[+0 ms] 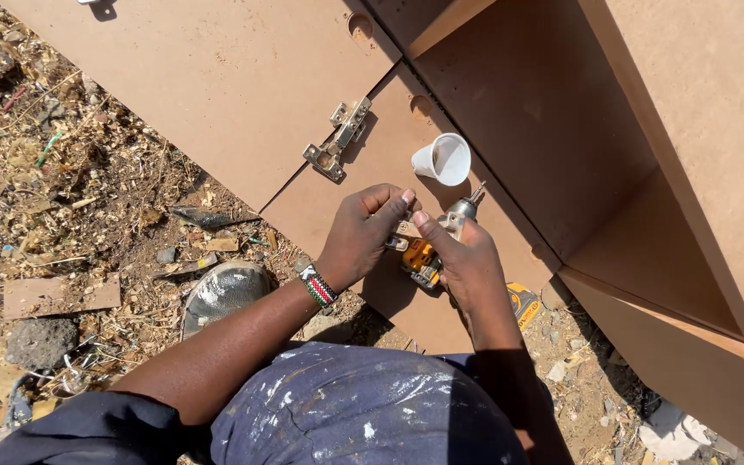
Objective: The person attaches metal hinges to a wooden cabinet door using a yellow cordless drill. They position the hinges, insert screws, and drive them into the wood, repeating the process for multiple hinges on the door.
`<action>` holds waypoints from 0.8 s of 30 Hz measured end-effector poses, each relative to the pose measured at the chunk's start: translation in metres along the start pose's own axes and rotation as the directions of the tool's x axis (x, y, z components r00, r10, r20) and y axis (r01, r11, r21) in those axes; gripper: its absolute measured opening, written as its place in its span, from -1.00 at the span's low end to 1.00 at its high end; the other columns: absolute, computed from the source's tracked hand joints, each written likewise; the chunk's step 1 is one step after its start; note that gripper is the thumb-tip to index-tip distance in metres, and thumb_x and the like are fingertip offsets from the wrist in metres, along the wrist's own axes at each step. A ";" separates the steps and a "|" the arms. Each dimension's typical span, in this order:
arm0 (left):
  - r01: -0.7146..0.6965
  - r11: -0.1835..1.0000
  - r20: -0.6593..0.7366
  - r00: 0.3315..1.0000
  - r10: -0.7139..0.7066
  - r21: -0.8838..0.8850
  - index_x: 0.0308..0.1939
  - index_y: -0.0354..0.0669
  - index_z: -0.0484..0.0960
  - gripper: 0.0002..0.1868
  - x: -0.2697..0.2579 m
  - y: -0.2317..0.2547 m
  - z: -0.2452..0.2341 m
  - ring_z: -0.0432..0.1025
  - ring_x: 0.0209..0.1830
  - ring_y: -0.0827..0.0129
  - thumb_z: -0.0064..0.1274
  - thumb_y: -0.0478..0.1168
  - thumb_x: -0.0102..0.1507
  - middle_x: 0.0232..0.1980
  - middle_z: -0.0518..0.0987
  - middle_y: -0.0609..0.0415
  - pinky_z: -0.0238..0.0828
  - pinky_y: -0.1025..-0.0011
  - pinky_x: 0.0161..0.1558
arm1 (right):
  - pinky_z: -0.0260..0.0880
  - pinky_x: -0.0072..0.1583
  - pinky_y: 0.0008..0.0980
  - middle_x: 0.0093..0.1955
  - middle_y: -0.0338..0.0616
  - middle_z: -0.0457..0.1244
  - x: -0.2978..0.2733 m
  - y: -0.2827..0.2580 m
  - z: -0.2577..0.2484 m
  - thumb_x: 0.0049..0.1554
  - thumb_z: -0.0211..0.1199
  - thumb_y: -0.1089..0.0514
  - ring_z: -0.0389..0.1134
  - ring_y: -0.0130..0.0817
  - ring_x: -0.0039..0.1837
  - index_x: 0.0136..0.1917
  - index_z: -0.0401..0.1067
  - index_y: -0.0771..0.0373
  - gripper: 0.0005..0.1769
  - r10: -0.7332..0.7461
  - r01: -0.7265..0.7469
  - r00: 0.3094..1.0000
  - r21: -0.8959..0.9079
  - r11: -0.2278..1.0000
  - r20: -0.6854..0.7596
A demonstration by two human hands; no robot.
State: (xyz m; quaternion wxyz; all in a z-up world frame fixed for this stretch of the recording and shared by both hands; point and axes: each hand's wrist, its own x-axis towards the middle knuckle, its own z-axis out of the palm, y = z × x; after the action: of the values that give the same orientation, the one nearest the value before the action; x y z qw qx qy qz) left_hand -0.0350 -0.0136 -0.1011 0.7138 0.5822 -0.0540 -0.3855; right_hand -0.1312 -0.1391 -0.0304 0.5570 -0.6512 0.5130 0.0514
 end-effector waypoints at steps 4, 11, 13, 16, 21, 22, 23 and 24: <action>-0.011 1.000 -0.015 1.000 0.011 -0.018 -0.15 -0.17 0.83 -0.61 -0.002 0.004 -0.002 0.40 -0.13 0.53 0.19 0.01 0.63 -0.31 0.52 0.17 0.41 0.53 -0.11 | 0.33 -0.30 -0.51 -0.23 -0.19 0.27 0.001 0.007 -0.006 0.17 0.80 -0.06 0.35 -0.40 -0.20 -0.02 0.54 0.25 -0.51 -0.046 0.041 0.997 0.082 0.996 0.062; -0.006 0.998 0.016 1.000 0.007 -0.066 0.00 -0.22 0.85 -0.67 0.007 -0.017 -0.006 0.43 -0.11 0.53 0.34 0.01 0.57 -0.25 0.59 0.15 0.47 0.52 -0.15 | 0.59 0.09 -0.33 0.16 -0.07 0.49 0.010 0.027 -0.028 0.08 0.72 0.34 0.49 -0.37 0.15 0.39 0.49 0.35 -0.33 -0.069 0.052 0.965 0.071 0.996 0.253; 0.056 0.989 0.049 0.998 -0.050 -0.135 0.13 -0.24 0.88 -0.66 0.004 -0.018 -0.004 0.47 -0.13 0.58 0.44 -0.02 0.51 -0.21 0.63 0.17 0.52 0.58 -0.25 | 0.50 -0.16 -0.58 0.00 -0.15 0.48 0.008 0.028 -0.037 0.10 0.72 0.35 0.45 -0.52 -0.05 0.32 0.56 0.34 -0.43 -0.120 0.091 0.971 0.144 0.985 0.207; 0.212 0.951 0.174 0.969 -0.174 -0.227 0.34 -0.40 0.77 -0.45 -0.002 -0.006 0.002 0.67 -0.21 0.48 0.54 -0.14 0.38 -0.15 0.67 0.08 0.80 0.55 -0.34 | 0.40 -0.26 -0.63 -0.03 -0.14 0.42 0.009 0.033 -0.047 0.27 0.59 0.28 0.39 -0.53 -0.12 0.30 0.59 0.38 -0.63 -0.107 0.080 0.989 0.234 0.969 0.103; 0.264 0.960 0.281 0.932 -0.229 -0.092 -0.02 -0.44 0.77 -0.63 -0.004 -0.047 0.018 0.64 -0.30 0.36 0.63 -0.31 0.24 -0.25 0.65 -0.04 0.75 0.40 -0.40 | 0.30 -0.33 -0.68 -0.16 -0.16 0.41 0.021 0.050 -0.039 0.31 0.62 0.26 0.33 -0.59 -0.18 0.11 0.65 0.37 -0.81 -0.200 0.178 0.978 0.265 0.948 0.056; 0.262 0.961 0.279 0.933 -0.228 -0.091 -0.02 -0.44 0.77 -0.63 -0.005 -0.031 0.018 0.64 -0.30 0.36 0.63 -0.31 0.24 -0.25 0.65 -0.04 0.75 0.40 -0.40 | 0.30 -0.33 -0.68 -0.16 -0.16 0.41 0.015 0.042 -0.039 0.31 0.62 0.26 0.33 -0.59 -0.18 0.11 0.65 0.37 -0.81 -0.202 0.180 0.978 0.267 0.947 0.057; 0.293 0.944 0.228 0.940 -0.254 -0.154 -0.08 -0.44 0.77 -0.65 -0.006 -0.016 0.018 0.61 -0.37 0.31 0.64 -0.34 0.22 -0.31 0.62 -0.04 0.73 0.37 -0.41 | 0.30 -0.34 -0.63 -0.24 -0.10 0.35 0.010 0.034 -0.038 0.39 0.59 0.09 0.30 -0.54 -0.23 -0.02 0.61 0.32 -0.72 -0.212 0.207 0.977 0.219 0.953 -0.005; 0.318 0.923 0.177 0.943 -0.283 -0.219 -0.15 -0.44 0.77 -0.68 -0.008 0.001 0.017 0.58 -0.43 0.27 0.65 -0.37 0.19 -0.37 0.58 -0.04 0.72 0.34 -0.42 | 0.31 -0.34 -0.59 -0.32 -0.05 0.30 0.004 0.025 -0.037 0.46 0.56 -0.09 0.28 -0.50 -0.27 -0.15 0.56 0.27 -0.51 -0.224 0.232 0.972 0.170 0.958 -0.065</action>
State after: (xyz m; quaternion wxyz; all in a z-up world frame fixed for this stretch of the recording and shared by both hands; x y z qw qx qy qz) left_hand -0.0489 -0.0224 -0.0922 0.7065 0.4625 0.0334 -0.5346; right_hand -0.1662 -0.1669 -0.0363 0.6029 -0.6550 0.4496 -0.0734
